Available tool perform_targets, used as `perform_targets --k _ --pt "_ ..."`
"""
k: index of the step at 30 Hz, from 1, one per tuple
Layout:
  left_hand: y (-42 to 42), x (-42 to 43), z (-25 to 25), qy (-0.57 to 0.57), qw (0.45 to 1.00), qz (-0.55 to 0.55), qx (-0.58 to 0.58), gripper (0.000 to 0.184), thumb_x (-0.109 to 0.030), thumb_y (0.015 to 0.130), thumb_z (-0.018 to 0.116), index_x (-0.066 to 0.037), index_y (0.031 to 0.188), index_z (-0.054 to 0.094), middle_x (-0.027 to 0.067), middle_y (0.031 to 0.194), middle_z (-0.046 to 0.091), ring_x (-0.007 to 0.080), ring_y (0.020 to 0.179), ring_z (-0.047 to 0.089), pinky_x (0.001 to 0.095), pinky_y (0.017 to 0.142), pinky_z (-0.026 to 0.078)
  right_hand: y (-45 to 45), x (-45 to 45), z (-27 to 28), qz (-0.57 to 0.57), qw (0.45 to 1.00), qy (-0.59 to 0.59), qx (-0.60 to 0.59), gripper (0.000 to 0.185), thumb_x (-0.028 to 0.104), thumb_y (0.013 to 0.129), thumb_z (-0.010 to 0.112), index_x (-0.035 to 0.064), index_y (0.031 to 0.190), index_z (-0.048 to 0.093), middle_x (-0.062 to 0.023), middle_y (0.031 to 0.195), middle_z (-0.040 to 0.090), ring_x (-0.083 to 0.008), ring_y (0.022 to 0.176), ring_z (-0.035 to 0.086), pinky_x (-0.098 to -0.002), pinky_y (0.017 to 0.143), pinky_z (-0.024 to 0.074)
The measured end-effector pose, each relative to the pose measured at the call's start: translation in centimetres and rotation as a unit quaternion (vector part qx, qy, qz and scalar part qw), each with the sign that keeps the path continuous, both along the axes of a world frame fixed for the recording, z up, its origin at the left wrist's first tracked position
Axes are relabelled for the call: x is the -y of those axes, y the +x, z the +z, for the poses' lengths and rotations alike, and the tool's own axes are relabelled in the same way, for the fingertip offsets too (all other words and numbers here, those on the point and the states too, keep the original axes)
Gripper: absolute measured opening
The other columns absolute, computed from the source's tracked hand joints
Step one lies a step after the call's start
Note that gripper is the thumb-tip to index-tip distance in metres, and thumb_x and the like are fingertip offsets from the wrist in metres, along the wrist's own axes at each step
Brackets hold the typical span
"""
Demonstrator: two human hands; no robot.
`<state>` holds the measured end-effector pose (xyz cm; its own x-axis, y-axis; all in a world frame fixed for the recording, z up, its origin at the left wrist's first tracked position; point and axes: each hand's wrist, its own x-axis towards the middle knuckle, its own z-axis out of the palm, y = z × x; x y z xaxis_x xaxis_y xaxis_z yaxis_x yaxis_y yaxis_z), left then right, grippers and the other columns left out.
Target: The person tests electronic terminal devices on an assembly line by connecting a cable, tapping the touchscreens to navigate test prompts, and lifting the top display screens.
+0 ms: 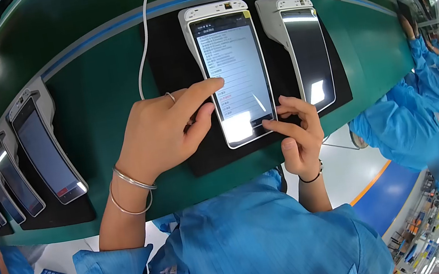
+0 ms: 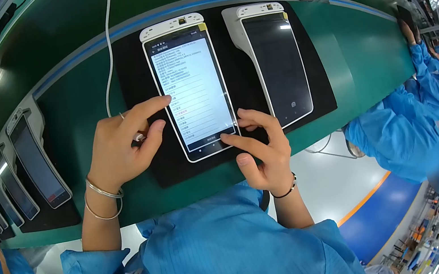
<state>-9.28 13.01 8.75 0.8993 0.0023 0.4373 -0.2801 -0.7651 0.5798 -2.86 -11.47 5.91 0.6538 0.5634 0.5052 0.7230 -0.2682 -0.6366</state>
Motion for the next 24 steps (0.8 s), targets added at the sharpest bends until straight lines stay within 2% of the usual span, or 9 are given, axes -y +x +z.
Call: perform_targets --k 9,15,24 --pt "0.07 -0.32 -0.37 0.001 1.000 0.013 0.020 0.032 -0.010 0.079 0.067 -0.013 0.111 0.064 0.0061 0.064 0.063 0.0150 0.044 0.052 0.0258 0.044 0.038 -0.09 -0.29 -0.17 -0.016 1.000 -0.018 0.010 0.025 0.023 0.081 0.059 0.0040 0.089 0.074 -0.0205 0.115 0.057 -0.0260 0.091 0.061 -0.0332 0.074 0.0503" --pt "-0.03 -0.36 0.23 0.004 1.000 0.018 -0.013 0.034 -0.010 0.079 0.068 -0.013 0.113 0.064 0.0055 0.062 0.061 0.0150 0.044 0.052 0.0257 0.044 0.039 -0.06 -0.38 0.04 -0.017 1.000 -0.025 0.006 0.022 0.020 0.080 0.061 0.0045 0.088 0.074 -0.0201 0.115 0.057 -0.0253 0.090 0.061 -0.0331 0.074 0.0502" --pt "-0.44 -0.62 0.49 -0.007 0.999 0.027 -0.019 0.038 -0.013 0.078 0.069 -0.015 0.116 0.063 0.0037 0.054 0.053 0.0158 0.044 0.052 0.0258 0.044 0.039 -0.40 -0.77 -0.24 -0.018 1.000 -0.021 -0.001 0.020 0.017 0.079 0.062 0.0042 0.088 0.074 -0.0194 0.114 0.057 -0.0238 0.087 0.061 -0.0318 0.073 0.0496"
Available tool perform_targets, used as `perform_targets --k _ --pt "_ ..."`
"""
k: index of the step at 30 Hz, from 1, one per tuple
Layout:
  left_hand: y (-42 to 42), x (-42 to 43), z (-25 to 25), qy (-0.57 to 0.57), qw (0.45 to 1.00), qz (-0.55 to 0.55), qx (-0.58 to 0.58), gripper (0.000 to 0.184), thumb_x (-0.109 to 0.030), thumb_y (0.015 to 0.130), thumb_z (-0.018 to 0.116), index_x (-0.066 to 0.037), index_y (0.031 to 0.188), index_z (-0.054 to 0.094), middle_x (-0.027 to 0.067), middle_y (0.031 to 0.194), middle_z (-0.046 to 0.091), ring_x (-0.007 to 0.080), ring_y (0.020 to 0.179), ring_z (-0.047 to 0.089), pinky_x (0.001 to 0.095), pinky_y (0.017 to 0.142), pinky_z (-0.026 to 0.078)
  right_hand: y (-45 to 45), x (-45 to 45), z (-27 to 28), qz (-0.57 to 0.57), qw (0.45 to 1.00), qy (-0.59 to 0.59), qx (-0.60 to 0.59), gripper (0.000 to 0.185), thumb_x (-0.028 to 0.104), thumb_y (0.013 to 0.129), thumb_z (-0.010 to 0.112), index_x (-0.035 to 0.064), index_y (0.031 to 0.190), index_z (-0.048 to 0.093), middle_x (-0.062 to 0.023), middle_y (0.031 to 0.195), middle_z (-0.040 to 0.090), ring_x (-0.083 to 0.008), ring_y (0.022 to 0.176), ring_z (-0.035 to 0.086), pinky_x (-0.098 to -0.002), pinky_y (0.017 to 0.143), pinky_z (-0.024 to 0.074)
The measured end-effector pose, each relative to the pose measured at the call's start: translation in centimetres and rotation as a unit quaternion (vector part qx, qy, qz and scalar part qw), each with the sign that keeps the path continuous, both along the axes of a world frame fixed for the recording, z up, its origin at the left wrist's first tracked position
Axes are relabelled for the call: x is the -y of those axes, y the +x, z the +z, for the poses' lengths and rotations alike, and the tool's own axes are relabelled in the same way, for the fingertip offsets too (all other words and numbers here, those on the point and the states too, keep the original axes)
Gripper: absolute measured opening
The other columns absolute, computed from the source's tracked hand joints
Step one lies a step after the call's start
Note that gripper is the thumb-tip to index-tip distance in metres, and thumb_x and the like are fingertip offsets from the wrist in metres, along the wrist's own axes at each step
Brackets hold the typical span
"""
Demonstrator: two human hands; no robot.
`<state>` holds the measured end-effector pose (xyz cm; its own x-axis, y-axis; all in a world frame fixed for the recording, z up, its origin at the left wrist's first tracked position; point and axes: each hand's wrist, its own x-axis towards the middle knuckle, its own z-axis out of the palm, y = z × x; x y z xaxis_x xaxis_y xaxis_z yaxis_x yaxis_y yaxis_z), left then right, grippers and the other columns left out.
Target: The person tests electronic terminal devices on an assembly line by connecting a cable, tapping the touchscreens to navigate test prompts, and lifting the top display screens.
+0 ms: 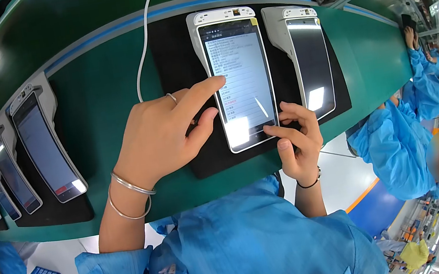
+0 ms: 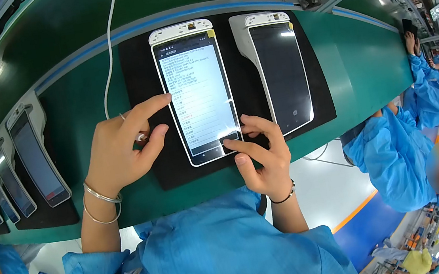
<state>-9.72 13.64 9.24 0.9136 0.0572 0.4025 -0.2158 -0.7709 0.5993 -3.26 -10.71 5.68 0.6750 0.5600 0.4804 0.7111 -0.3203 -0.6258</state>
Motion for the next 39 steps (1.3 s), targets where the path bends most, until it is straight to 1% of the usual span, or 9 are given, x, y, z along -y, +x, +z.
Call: perform_targets --k 3,6,9,15,18,24,30,33,39 --pt "-0.16 -0.14 0.32 0.029 1.000 0.008 -0.002 0.039 -0.013 0.078 0.069 -0.015 0.116 0.062 0.0043 0.056 0.056 0.0159 0.045 0.054 0.0257 0.044 0.039 -0.06 -0.06 0.01 -0.003 1.000 0.003 -0.005 0.018 0.015 0.078 0.063 0.0041 0.087 0.074 -0.0192 0.114 0.057 -0.0234 0.085 0.061 -0.0315 0.072 0.0496" --pt "-0.07 -0.04 0.06 0.009 1.000 0.001 0.005 0.039 -0.013 0.078 0.069 -0.015 0.116 0.062 0.0051 0.058 0.058 0.0160 0.045 0.054 0.0255 0.044 0.040 0.13 -0.13 0.12 0.006 1.000 0.001 -0.004 0.018 0.012 0.078 0.063 0.0024 0.089 0.073 -0.0193 0.115 0.056 -0.0225 0.083 0.061 -0.0306 0.071 0.0499" --pt "-0.05 -0.02 -0.05 0.006 1.000 -0.005 0.013 0.039 -0.013 0.078 0.069 -0.015 0.116 0.062 0.0059 0.060 0.060 0.0160 0.046 0.055 0.0252 0.045 0.040 -0.18 -0.44 0.13 -0.033 0.999 -0.001 -0.030 0.020 0.010 0.079 0.063 0.0002 0.094 0.072 -0.0189 0.115 0.056 -0.0217 0.082 0.061 -0.0301 0.070 0.0503" --pt "-0.07 -0.03 0.01 0.021 1.000 0.001 0.005 0.039 -0.013 0.078 0.069 -0.015 0.116 0.062 0.0051 0.057 0.057 0.0159 0.044 0.053 0.0256 0.044 0.039 0.17 -0.58 0.31 -0.018 0.999 0.032 0.004 0.026 0.007 0.078 0.063 0.0000 0.102 0.070 -0.0180 0.114 0.056 -0.0209 0.079 0.061 -0.0301 0.070 0.0507" --pt "-0.12 0.01 -0.21 0.021 1.000 0.000 0.001 0.039 -0.012 0.078 0.069 -0.015 0.116 0.062 0.0046 0.056 0.056 0.0160 0.044 0.052 0.0257 0.044 0.039 0.26 -0.35 -0.18 -0.002 0.999 0.032 -0.003 0.024 0.008 0.077 0.063 0.0008 0.098 0.071 -0.0182 0.113 0.056 -0.0205 0.078 0.060 -0.0296 0.069 0.0505" --pt "-0.01 0.11 -0.04 0.020 1.000 -0.011 -0.006 0.037 -0.014 0.078 0.069 -0.015 0.115 0.063 0.0044 0.055 0.055 0.0161 0.044 0.052 0.0257 0.044 0.039 0.25 -0.17 -0.18 0.004 1.000 0.020 -0.020 0.021 0.014 0.078 0.061 0.0022 0.090 0.073 -0.0190 0.114 0.056 -0.0209 0.079 0.059 -0.0296 0.069 0.0500" --pt "-0.08 0.12 -0.04 0.027 0.999 -0.017 -0.021 0.037 -0.014 0.077 0.070 -0.015 0.113 0.064 0.0058 0.061 0.060 0.0164 0.046 0.054 0.0261 0.045 0.041 0.39 0.05 -0.48 0.014 0.999 0.032 -0.014 0.025 0.020 0.082 0.058 0.0019 0.090 0.073 -0.0198 0.114 0.057 -0.0227 0.080 0.059 -0.0309 0.070 0.0497" --pt "-0.08 0.34 0.01 0.013 0.999 -0.027 -0.029 0.037 -0.013 0.075 0.070 -0.015 0.112 0.066 0.0060 0.065 0.062 0.0164 0.048 0.055 0.0264 0.046 0.042 0.45 0.09 -0.52 0.019 0.999 0.037 -0.015 0.028 0.022 0.083 0.056 0.0012 0.090 0.073 -0.0202 0.114 0.056 -0.0229 0.080 0.059 -0.0313 0.069 0.0498" --pt "-0.15 0.60 0.28 0.035 0.995 -0.062 -0.064 0.038 -0.009 0.073 0.068 -0.015 0.111 0.067 0.0048 0.069 0.065 0.0162 0.050 0.056 0.0263 0.047 0.043 0.56 0.18 -0.49 0.027 0.998 0.043 -0.023 0.032 0.026 0.086 0.054 0.0005 0.091 0.073 -0.0207 0.114 0.056 -0.0229 0.081 0.060 -0.0312 0.068 0.0498"
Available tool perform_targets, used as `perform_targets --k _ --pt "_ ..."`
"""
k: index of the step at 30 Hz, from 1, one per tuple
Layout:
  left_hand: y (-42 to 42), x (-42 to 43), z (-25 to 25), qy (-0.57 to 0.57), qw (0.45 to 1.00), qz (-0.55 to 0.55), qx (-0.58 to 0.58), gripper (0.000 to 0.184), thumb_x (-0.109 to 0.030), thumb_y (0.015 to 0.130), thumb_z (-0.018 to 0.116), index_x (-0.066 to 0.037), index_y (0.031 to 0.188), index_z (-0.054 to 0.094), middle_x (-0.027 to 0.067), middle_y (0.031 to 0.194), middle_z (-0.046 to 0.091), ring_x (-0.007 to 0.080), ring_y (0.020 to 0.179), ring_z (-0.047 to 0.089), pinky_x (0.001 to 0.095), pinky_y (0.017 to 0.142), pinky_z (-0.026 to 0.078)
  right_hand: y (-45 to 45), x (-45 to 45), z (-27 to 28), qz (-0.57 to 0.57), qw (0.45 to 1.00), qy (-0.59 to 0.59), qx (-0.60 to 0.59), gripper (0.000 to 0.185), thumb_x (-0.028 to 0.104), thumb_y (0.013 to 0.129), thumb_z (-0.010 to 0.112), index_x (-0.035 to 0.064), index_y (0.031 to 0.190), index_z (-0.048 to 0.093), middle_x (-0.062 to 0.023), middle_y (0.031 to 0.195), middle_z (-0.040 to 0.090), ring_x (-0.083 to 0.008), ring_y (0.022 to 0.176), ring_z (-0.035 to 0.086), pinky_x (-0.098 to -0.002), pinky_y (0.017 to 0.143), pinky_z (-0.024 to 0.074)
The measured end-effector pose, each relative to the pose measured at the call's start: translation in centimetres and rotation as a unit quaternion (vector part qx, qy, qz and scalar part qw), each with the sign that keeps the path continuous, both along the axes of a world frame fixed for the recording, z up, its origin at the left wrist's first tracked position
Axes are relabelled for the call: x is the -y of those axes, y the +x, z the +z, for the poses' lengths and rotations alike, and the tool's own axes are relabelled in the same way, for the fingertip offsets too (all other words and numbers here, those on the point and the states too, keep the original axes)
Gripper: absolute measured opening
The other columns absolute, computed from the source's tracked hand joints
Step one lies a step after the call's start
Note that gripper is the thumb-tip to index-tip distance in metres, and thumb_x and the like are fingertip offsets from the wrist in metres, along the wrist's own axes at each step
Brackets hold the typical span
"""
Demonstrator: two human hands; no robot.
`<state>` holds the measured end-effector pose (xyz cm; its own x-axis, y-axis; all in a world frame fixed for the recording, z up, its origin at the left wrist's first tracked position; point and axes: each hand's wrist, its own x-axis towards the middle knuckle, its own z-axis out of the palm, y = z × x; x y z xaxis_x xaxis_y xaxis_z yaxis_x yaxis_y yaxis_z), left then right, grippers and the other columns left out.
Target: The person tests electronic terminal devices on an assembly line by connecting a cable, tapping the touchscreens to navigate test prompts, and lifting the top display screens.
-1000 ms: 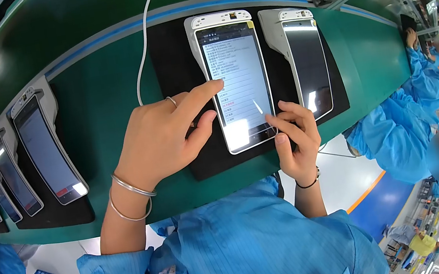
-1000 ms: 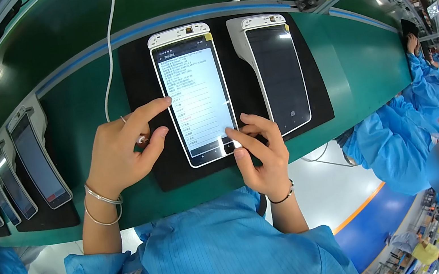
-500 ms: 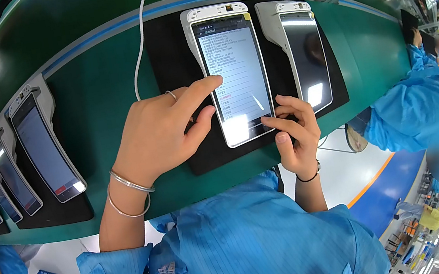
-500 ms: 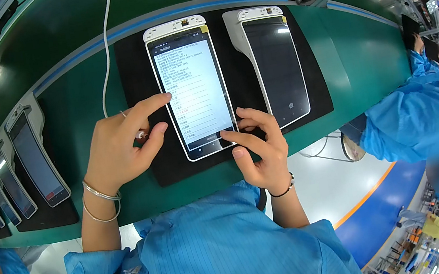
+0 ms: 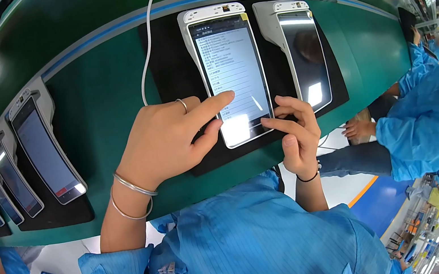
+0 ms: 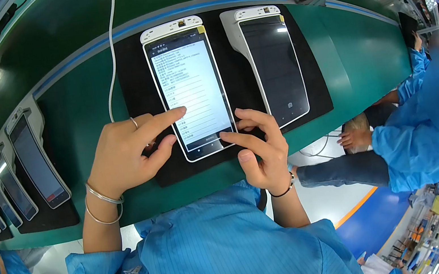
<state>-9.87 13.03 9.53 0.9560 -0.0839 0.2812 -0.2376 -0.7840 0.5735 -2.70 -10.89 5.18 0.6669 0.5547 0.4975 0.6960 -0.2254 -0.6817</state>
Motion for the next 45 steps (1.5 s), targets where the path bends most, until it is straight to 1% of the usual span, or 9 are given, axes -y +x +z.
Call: perform_targets --k 6,12,18,24,27,30,38,41,45 --pt "0.0 0.2 -0.3 -0.003 1.000 -0.015 0.023 0.038 -0.008 0.073 0.067 -0.015 0.111 0.067 0.0037 0.066 0.063 0.0157 0.049 0.055 0.0257 0.046 0.043 -0.1 -0.2 0.3 -0.007 1.000 -0.012 -0.009 0.031 0.025 0.087 0.054 0.0008 0.091 0.073 -0.0208 0.114 0.056 -0.0231 0.081 0.060 -0.0311 0.069 0.0499" --pt "0.1 0.1 -0.1 -0.002 0.999 0.039 0.014 0.050 -0.010 0.074 0.067 -0.015 0.123 0.059 0.0037 0.061 0.059 0.0162 0.049 0.056 0.0261 0.048 0.043 0.0 -0.2 -0.1 -0.010 1.000 0.014 0.009 0.032 0.025 0.087 0.054 -0.0017 0.095 0.071 -0.0201 0.114 0.056 -0.0227 0.078 0.061 -0.0305 0.069 0.0505" --pt "0.4 -0.1 -1.0 -0.024 0.995 0.095 -0.012 0.064 -0.005 0.075 0.061 -0.014 0.136 0.044 0.0066 0.066 0.053 0.0202 0.060 0.058 0.0295 0.058 0.048 -0.1 -0.3 0.3 -0.018 1.000 0.019 0.010 0.037 0.027 0.088 0.057 -0.0037 0.105 0.066 -0.0202 0.113 0.056 -0.0246 0.083 0.063 -0.0316 0.071 0.0512" --pt "0.4 -0.1 -0.8 -0.063 0.996 0.059 -0.013 0.065 0.002 0.074 0.053 -0.007 0.137 0.039 0.0136 0.075 0.055 0.0269 0.070 0.056 0.0370 0.068 0.049 0.0 -0.1 0.0 -0.014 1.000 0.004 0.000 0.036 0.024 0.086 0.060 -0.0033 0.109 0.064 -0.0203 0.117 0.054 -0.0270 0.089 0.063 -0.0325 0.077 0.0508" --pt "0.3 -0.4 -0.6 -0.076 0.995 0.062 -0.029 0.062 0.006 0.075 0.050 -0.008 0.135 0.043 0.0110 0.081 0.054 0.0228 0.075 0.058 0.0313 0.073 0.049 0.0 -0.9 1.4 -0.013 0.998 -0.058 -0.011 0.038 0.019 0.083 0.062 -0.0017 0.116 0.061 -0.0210 0.123 0.050 -0.0278 0.094 0.061 -0.0341 0.082 0.0490" --pt "0.3 -0.8 -0.8 -0.088 0.993 0.076 -0.015 0.059 0.008 0.076 0.047 -0.008 0.134 0.044 0.0110 0.081 0.054 0.0230 0.078 0.058 0.0311 0.075 0.048 0.5 -2.0 2.5 -0.002 0.995 -0.087 -0.057 0.044 0.016 0.082 0.063 0.0006 0.122 0.056 -0.0220 0.128 0.045 -0.0292 0.100 0.059 -0.0361 0.086 0.0465" --pt "0.3 -1.7 -0.6 -0.064 0.993 0.097 -0.011 0.047 0.003 0.084 0.049 -0.008 0.129 0.046 0.0101 0.088 0.063 0.0267 0.086 0.061 0.0360 0.082 0.047 2.1 -4.1 1.5 0.020 0.997 -0.068 -0.038 0.053 0.018 0.083 0.063 0.0021 0.132 0.047 -0.0244 0.130 0.042 -0.0333 0.109 0.054 -0.0383 0.090 0.0451" --pt "0.4 -1.7 -0.7 -0.059 0.994 0.095 -0.013 0.041 0.000 0.087 0.050 -0.008 0.127 0.048 0.0100 0.091 0.066 0.0276 0.088 0.062 0.0370 0.084 0.046 2.0 -3.8 0.8 0.023 0.993 -0.009 -0.113 0.054 0.018 0.083 0.064 0.0014 0.132 0.046 -0.0225 0.129 0.045 -0.0280 0.104 0.055 -0.0341 0.082 0.0470" --pt "0.4 -1.7 -0.8 -0.039 0.995 0.084 -0.023 0.035 -0.001 0.089 0.050 -0.008 0.123 0.049 0.0116 0.097 0.067 0.0286 0.092 0.064 0.0362 0.083 0.048 2.1 -3.6 0.3 0.006 0.992 -0.005 -0.125 0.054 0.017 0.082 0.064 0.0013 0.130 0.047 -0.0192 0.127 0.049 -0.0216 0.093 0.055 -0.0289 0.072 0.0454"
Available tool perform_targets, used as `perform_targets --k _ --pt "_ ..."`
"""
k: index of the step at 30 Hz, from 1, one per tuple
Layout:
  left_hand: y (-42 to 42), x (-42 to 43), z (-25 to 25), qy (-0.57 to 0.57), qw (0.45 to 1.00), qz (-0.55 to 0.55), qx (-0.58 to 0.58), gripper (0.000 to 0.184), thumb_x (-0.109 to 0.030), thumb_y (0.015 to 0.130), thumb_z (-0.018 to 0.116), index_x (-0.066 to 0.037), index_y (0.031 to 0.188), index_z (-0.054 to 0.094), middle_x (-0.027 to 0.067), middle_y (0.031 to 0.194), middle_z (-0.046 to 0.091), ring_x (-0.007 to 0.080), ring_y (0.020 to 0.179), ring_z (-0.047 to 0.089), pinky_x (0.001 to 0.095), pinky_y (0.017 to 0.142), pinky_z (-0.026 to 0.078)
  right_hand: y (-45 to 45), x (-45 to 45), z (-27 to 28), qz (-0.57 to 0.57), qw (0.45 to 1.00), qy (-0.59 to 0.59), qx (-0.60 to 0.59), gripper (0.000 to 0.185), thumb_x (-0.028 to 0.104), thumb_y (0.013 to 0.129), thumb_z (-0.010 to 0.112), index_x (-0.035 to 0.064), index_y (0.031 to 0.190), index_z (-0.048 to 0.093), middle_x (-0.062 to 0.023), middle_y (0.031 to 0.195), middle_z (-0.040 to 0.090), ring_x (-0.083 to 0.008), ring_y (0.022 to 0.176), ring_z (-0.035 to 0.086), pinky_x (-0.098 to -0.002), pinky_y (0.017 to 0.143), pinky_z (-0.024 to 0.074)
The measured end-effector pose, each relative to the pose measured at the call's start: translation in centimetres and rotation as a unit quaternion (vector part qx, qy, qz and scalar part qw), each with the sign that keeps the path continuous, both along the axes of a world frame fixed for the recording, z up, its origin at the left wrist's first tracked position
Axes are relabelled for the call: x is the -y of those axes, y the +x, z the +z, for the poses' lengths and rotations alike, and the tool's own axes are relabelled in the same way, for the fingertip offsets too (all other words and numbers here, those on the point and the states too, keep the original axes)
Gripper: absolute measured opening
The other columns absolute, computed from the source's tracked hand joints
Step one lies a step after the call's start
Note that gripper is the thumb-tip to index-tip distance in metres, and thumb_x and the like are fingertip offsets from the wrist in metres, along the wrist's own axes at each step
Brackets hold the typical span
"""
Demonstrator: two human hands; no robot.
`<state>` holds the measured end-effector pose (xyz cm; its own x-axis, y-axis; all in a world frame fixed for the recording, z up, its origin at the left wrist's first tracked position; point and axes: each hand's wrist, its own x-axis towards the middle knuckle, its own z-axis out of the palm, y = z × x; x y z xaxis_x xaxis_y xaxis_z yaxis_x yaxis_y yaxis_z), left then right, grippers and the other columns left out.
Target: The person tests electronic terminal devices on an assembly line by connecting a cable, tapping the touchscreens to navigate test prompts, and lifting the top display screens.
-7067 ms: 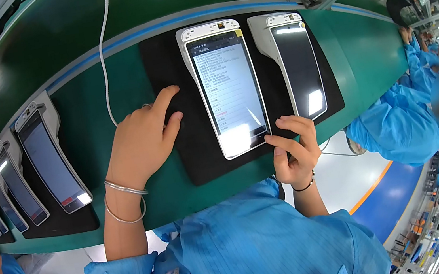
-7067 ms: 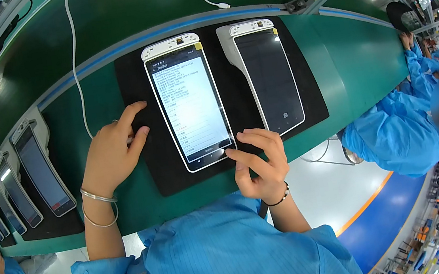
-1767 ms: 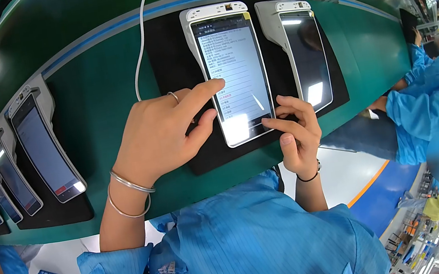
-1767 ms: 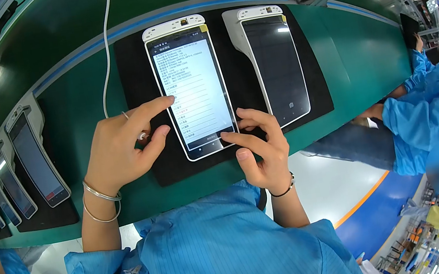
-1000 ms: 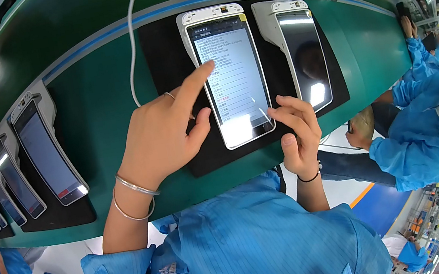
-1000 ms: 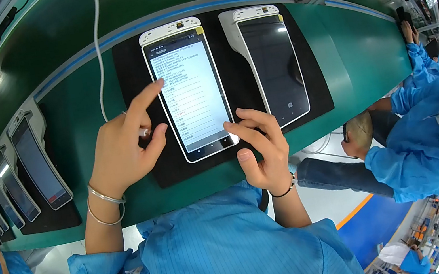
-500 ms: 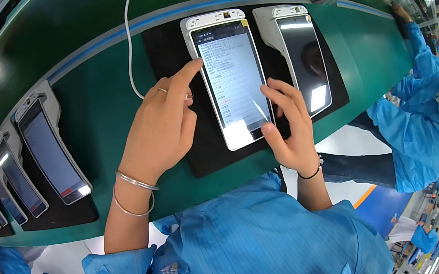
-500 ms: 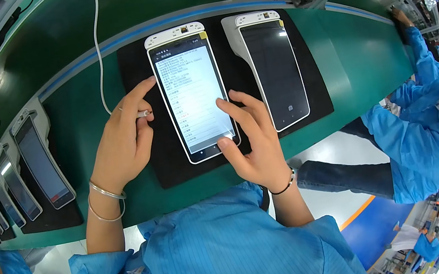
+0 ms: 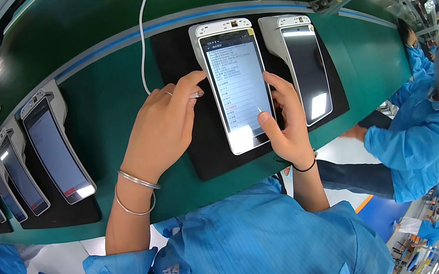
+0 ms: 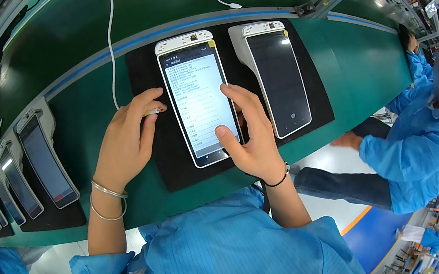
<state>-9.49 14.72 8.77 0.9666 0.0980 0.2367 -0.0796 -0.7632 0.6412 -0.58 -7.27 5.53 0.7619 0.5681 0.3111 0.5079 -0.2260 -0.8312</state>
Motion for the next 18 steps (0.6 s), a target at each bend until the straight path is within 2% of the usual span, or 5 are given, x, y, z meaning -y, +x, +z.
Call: perform_targets --k 5,12,15,18 --pt "0.14 0.44 -0.14 -0.062 0.998 0.028 -0.001 0.029 -0.001 0.088 0.054 -0.005 0.117 0.051 0.0129 0.099 0.067 0.0277 0.094 0.066 0.0338 0.081 0.052 0.10 -0.03 0.12 -0.001 1.000 0.001 0.015 0.053 0.017 0.082 0.064 0.0012 0.130 0.048 -0.0180 0.126 0.051 -0.0194 0.088 0.055 -0.0281 0.070 0.0446" --pt "0.29 0.43 -0.52 -0.101 0.993 0.064 -0.003 0.024 -0.003 0.084 0.062 -0.003 0.108 0.056 0.0125 0.098 0.068 0.0260 0.091 0.068 0.0322 0.082 0.052 -0.05 0.20 -0.10 -0.008 0.998 0.031 -0.052 0.051 0.015 0.083 0.064 -0.0005 0.129 0.048 -0.0164 0.125 0.051 -0.0167 0.085 0.056 -0.0264 0.070 0.0443" --pt "0.26 0.38 -0.60 -0.048 0.997 0.061 0.013 0.024 -0.003 0.084 0.063 -0.003 0.107 0.057 0.0114 0.095 0.069 0.0250 0.090 0.068 0.0307 0.080 0.052 -0.12 0.08 -0.16 -0.010 0.998 0.028 -0.057 0.051 0.014 0.083 0.064 -0.0007 0.129 0.048 -0.0162 0.125 0.052 -0.0159 0.085 0.057 -0.0256 0.069 0.0439" --pt "0.38 0.49 -0.68 -0.050 0.997 0.064 0.013 0.023 -0.004 0.084 0.064 -0.004 0.106 0.057 0.0103 0.094 0.069 0.0241 0.091 0.068 0.0299 0.079 0.052 0.11 0.12 -0.28 -0.002 0.998 0.029 -0.046 0.051 0.012 0.083 0.064 -0.0013 0.129 0.048 -0.0163 0.125 0.052 -0.0154 0.085 0.057 -0.0252 0.069 0.0437"
